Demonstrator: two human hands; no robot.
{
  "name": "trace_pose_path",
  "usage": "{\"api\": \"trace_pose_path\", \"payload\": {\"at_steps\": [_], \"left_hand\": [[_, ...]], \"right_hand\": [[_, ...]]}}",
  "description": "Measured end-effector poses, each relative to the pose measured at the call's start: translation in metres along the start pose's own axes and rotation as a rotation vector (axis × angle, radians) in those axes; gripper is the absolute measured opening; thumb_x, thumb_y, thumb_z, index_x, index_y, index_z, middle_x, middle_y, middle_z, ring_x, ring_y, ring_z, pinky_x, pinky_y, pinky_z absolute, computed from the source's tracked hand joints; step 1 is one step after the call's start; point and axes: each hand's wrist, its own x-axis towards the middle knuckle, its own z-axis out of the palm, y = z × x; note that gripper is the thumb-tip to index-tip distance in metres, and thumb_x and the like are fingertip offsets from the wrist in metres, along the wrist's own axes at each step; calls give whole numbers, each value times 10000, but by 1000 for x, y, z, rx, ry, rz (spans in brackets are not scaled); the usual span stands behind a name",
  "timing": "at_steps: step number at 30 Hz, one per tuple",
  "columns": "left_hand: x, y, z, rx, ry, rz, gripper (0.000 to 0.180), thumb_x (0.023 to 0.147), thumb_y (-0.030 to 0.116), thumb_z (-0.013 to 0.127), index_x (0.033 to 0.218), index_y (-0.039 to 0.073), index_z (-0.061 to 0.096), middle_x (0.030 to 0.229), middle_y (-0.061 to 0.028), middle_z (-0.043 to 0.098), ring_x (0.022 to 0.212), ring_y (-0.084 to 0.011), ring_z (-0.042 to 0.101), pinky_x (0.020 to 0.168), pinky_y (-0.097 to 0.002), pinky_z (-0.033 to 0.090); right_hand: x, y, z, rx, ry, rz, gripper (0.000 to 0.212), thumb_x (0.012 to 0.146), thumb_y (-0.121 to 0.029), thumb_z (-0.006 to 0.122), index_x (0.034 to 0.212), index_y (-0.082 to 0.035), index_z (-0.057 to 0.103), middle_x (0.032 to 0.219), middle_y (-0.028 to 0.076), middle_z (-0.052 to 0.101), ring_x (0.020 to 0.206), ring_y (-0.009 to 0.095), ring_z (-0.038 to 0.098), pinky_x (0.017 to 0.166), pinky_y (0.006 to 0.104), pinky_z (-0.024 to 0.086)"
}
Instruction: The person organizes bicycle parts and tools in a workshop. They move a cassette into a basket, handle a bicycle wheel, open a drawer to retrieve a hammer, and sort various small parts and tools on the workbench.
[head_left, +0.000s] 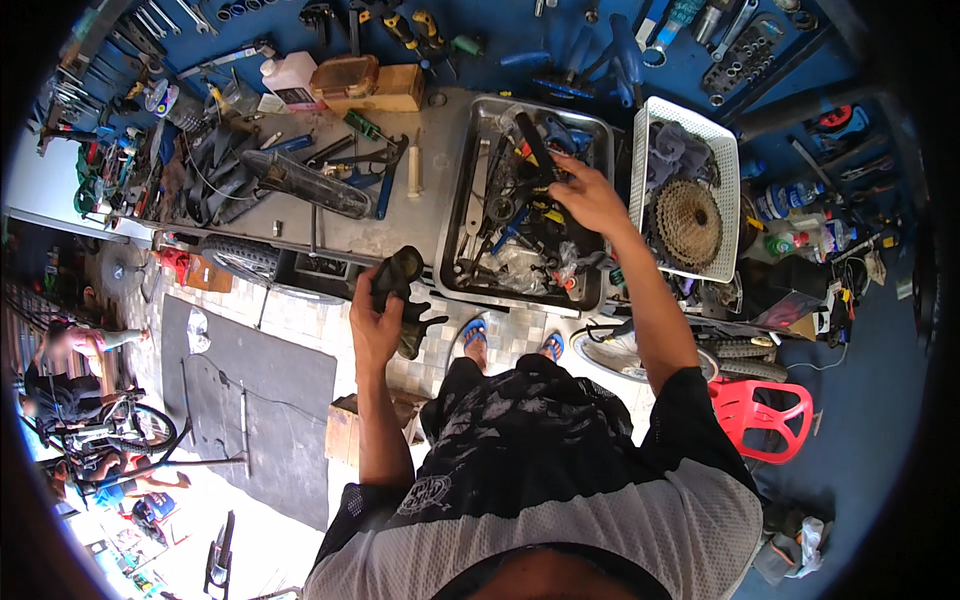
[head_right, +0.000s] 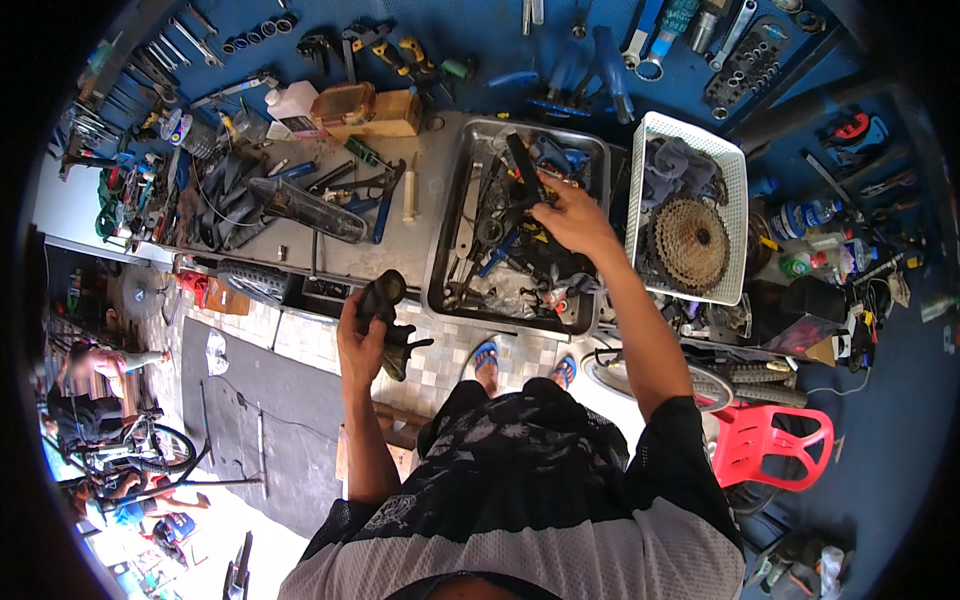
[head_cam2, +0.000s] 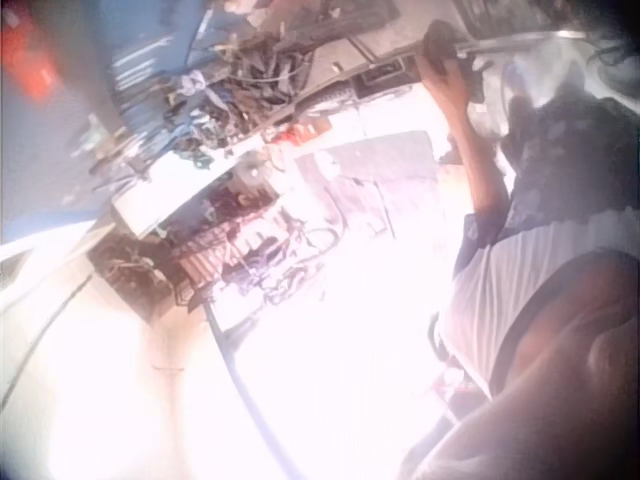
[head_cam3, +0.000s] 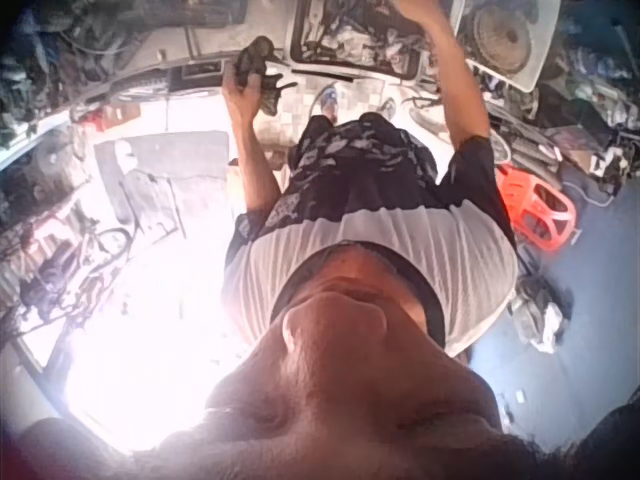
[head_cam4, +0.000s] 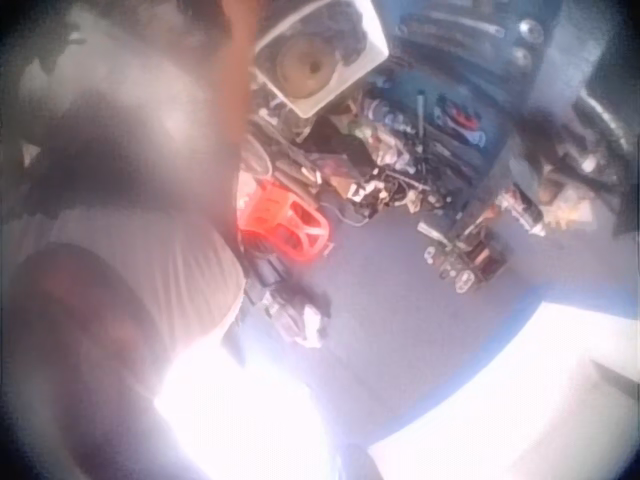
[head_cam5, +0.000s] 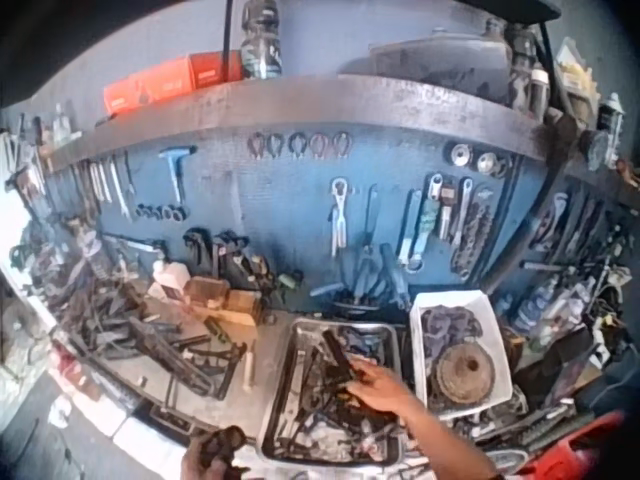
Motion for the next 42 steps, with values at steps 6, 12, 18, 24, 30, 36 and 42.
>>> {"api": "trace_pose_path", "payload": {"at_steps": [6, 12, 18, 24, 30, 36, 42], "left_hand": [[-8, -23, -11, 42, -31, -103, 448, 915, 44, 577, 1355, -39, 560, 1068, -144, 704, 924, -188, 672, 828, -340, 574], [0, -11, -3, 8, -48, -85, 435, 909, 69, 596, 1331, -34, 578, 1049, -175, 707, 928, -217, 683, 821, -357, 570], [1, -5, -3, 70, -79, -93, 460, 923, 60, 583, 1367, -56, 549, 1123, -129, 692, 990, -178, 655, 876, -332, 567], [-5, -11, -3, 25, -28, -70, 465, 901, 70, 596, 1357, -20, 585, 1071, -191, 721, 946, -251, 704, 852, -371, 569], [-9, -15, -6, 24, -44, -83, 477, 900, 49, 588, 1372, -25, 574, 1100, -183, 710, 949, -237, 696, 852, -365, 571], [-3, -9, -1, 57, -74, -97, 444, 903, 60, 595, 1339, -25, 590, 1062, -167, 717, 933, -216, 692, 835, -355, 568], [12, 0, 10, 103, -138, -33, 449, 897, 70, 600, 1335, -30, 597, 1061, -180, 721, 933, -224, 700, 827, -361, 569]], "right_hand": [[-110, -62, -38, 243, -500, 100, 714, 984, -294, 710, 1616, -123, 423, 957, 82, 719, 801, 123, 666, 740, 308, 527], [-147, -39, -23, 17, -761, 73, 685, 994, -288, 713, 1608, -158, 438, 1048, 121, 748, 923, 159, 715, 815, 347, 534], [-109, -27, -26, 21, -553, 113, 681, 977, -296, 721, 1589, -122, 478, 802, 92, 728, 670, 127, 635, 611, 325, 474], [-119, -44, -39, -83, -518, 99, 673, 973, -271, 715, 1586, -116, 483, 759, 88, 687, 647, 121, 605, 611, 332, 453], [-167, -40, -55, 219, -357, 124, 641, 974, -173, 705, 1574, -104, 492, 752, 48, 641, 678, 78, 567, 623, 291, 437], [-186, -24, -46, 79, -93, 219, 669, 945, -186, 736, 1567, -121, 498, 787, 55, 667, 698, 90, 602, 643, 300, 482], [-146, -52, 22, -193, -155, 232, 748, 906, -342, 724, 1577, -133, 469, 931, 226, 742, 851, 401, 736, 806, 482, 570]]}}
